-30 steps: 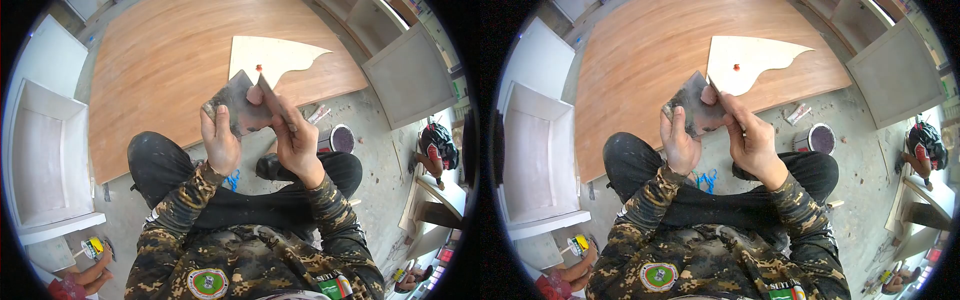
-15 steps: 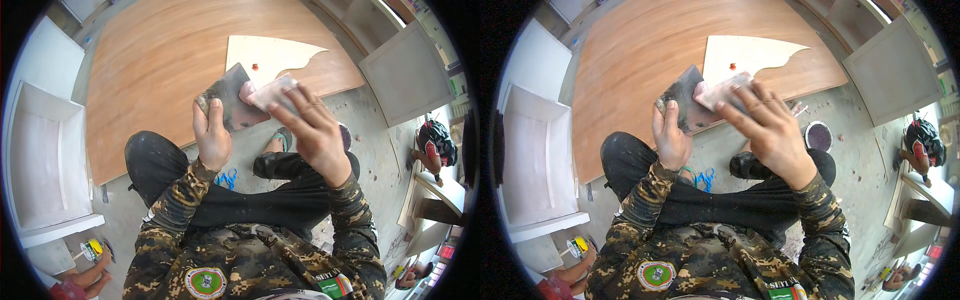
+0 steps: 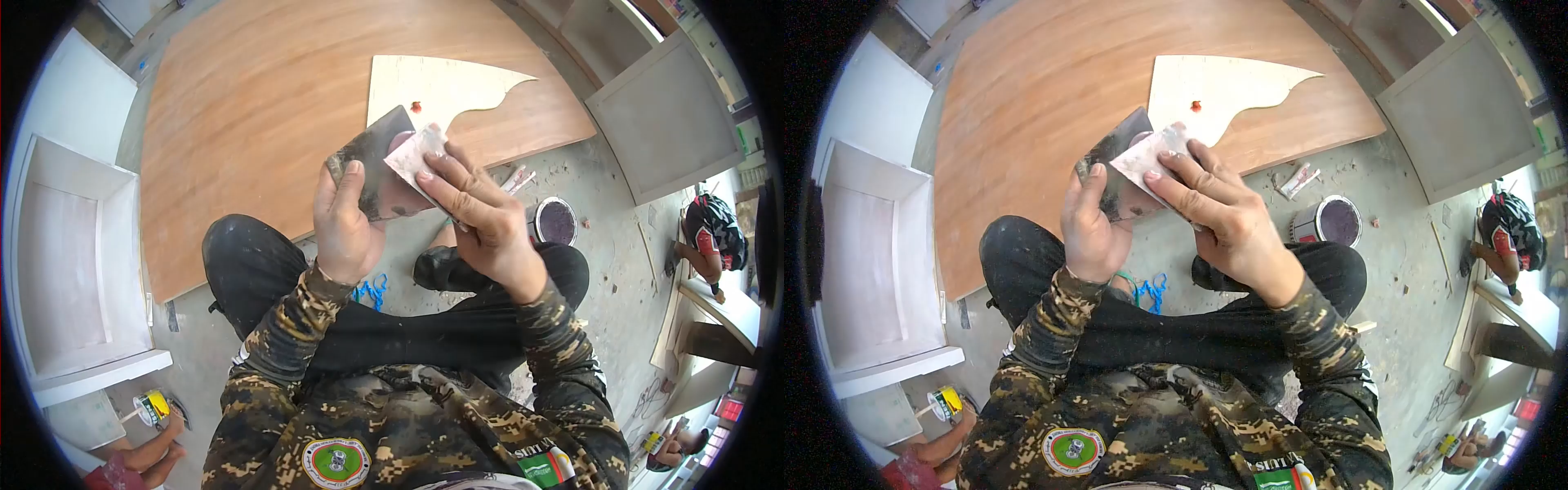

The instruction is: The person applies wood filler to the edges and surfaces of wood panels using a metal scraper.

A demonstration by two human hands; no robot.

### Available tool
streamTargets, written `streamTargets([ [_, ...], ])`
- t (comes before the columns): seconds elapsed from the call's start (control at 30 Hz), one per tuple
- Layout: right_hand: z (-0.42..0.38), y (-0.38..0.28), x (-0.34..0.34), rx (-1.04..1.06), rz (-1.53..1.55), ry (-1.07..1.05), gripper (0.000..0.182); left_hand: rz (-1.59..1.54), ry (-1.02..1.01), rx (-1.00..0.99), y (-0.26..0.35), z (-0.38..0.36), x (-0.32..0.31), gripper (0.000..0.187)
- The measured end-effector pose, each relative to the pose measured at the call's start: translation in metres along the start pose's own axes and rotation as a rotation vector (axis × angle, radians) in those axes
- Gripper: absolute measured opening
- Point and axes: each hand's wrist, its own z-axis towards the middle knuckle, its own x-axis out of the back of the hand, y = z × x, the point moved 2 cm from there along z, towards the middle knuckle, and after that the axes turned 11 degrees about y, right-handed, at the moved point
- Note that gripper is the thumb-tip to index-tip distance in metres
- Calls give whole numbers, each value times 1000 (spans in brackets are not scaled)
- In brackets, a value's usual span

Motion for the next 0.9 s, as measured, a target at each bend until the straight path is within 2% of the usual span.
streamTargets([
  [0.1,-16,14,-2,-104,21,-5,67,20,26,-29,0,1,10,27],
  [0.17,-19,24,5,-196,-177,-105,68,26,45,-32,4,3,8,28],
  [0.2,-22,25,10,-451,1,-23,56,4,38,-75,9,3,6,29],
  [0.23,-18,30,9,-293,-30,122,39,-22,34,-118,12,4,3,29],
  [0.27,-24,29,9,-471,228,332,35,101,102,-257,11,7,7,26],
  [0.3,-32,21,6,-651,491,545,33,101,106,-257,7,7,12,26],
  [0.33,-28,11,5,-655,608,649,32,244,165,-364,6,8,16,24],
  [0.37,-29,7,0,-653,608,651,32,386,223,-473,7,8,18,22],
  [0.43,-37,6,-16,-950,900,664,27,443,225,-507,7,2,13,21],
  [0.5,-40,8,-36,-999,949,674,23,500,229,-547,7,-4,7,20],
  [0.57,-34,3,-42,-1063,931,648,22,615,178,-670,7,-9,3,23],
  [0.63,-33,8,-46,-1084,950,652,21,714,159,-710,5,-9,8,26],
  [0.7,-26,15,-48,-1099,966,661,19,775,49,-659,1,-13,9,29],
  [0.73,-22,18,-47,-1093,865,708,19,773,44,-658,0,-19,7,29],
  [0.77,-18,21,-45,-1083,764,754,18,752,-2,-577,-2,-25,5,26],
  [0.8,-11,22,-39,-1047,803,785,19,732,-51,-496,-4,-30,3,23],
  [0.83,-3,19,-28,-1009,839,817,20,730,-62,-495,-3,-32,6,23],
  [0.9,16,10,-1,-743,839,908,22,958,-224,-489,-3,-30,10,26],
])
